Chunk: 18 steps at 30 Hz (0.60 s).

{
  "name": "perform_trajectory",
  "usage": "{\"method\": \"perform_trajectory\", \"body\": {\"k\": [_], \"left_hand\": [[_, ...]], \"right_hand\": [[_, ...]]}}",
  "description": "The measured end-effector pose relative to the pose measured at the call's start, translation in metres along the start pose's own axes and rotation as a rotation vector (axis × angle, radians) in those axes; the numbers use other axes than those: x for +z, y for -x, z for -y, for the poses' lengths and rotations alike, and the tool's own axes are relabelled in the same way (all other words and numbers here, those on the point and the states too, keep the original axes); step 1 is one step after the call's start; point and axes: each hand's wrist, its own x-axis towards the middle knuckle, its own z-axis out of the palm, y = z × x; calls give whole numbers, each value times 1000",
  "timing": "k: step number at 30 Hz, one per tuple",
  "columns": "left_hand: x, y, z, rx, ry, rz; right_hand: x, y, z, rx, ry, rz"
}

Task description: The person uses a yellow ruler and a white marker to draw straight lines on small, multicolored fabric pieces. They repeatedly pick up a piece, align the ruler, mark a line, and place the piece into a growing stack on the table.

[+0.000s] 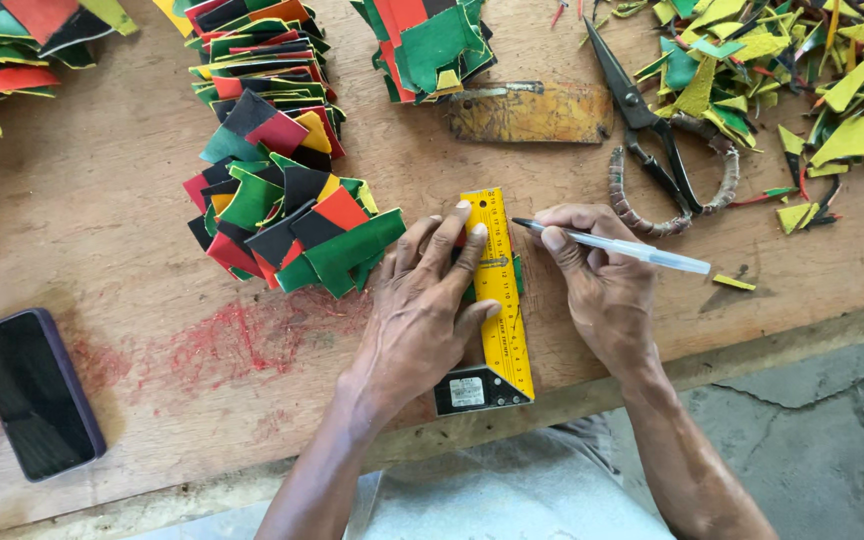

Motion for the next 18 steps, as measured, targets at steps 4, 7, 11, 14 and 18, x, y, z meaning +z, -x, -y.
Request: {"method": "perform_trajectory", "body": {"k": [4,7,11,14,18], "left_hand": [[-1,-1,0,-7,8,18],[0,-1,0,-9,-5,22],[1,-2,-1,-14,-41,27],[2,-3,-2,-28,-53,36],[2,-1,-2,-10,-50,21]], "right_hand": [[2,-4,1,-36,-49,14],[2,-3,-2,-36,-34,14],[0,-2,-5,-82,17,26],[-2,7,-5,-84,107,10],[-5,31,0,-101,181,-2]]}}
